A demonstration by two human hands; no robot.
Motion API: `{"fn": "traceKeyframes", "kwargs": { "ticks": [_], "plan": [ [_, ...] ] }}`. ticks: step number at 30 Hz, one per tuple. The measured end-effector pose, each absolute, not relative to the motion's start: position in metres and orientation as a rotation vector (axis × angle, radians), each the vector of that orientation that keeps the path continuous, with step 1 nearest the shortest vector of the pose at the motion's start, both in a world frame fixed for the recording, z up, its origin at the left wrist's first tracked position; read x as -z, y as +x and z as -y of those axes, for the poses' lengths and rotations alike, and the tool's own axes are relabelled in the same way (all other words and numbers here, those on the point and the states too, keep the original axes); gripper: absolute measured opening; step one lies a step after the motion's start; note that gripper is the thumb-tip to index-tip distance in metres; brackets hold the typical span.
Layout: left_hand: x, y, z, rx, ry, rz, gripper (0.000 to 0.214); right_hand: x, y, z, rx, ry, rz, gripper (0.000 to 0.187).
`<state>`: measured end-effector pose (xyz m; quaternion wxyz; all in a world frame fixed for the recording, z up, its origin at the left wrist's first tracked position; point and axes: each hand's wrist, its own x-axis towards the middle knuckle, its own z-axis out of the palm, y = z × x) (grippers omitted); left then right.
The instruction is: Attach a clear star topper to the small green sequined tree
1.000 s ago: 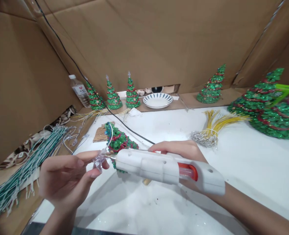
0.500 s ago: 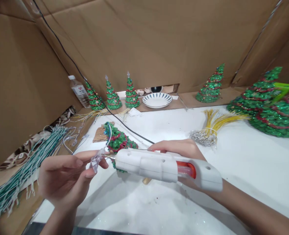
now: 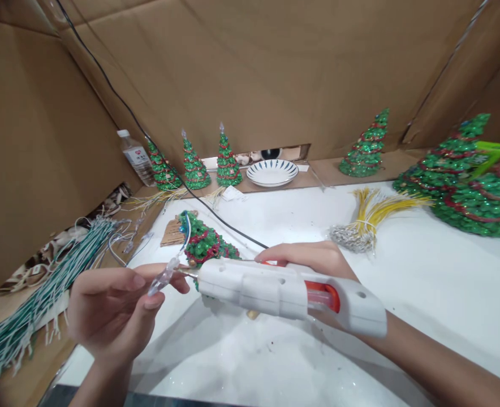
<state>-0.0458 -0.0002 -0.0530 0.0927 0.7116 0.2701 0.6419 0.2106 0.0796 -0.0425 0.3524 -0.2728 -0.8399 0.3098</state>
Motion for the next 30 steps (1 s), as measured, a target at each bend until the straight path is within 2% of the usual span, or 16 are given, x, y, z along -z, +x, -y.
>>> {"fn": "traceKeyframes", "kwargs": {
  "ticks": [30],
  "plan": [
    [0.055,-0.0409,0.0053,-1.863,1.973,-0.82,0.034,0.0436,0.2043,-0.0765,-0.773,-0.665,2.149,0.016]
  ]
}}
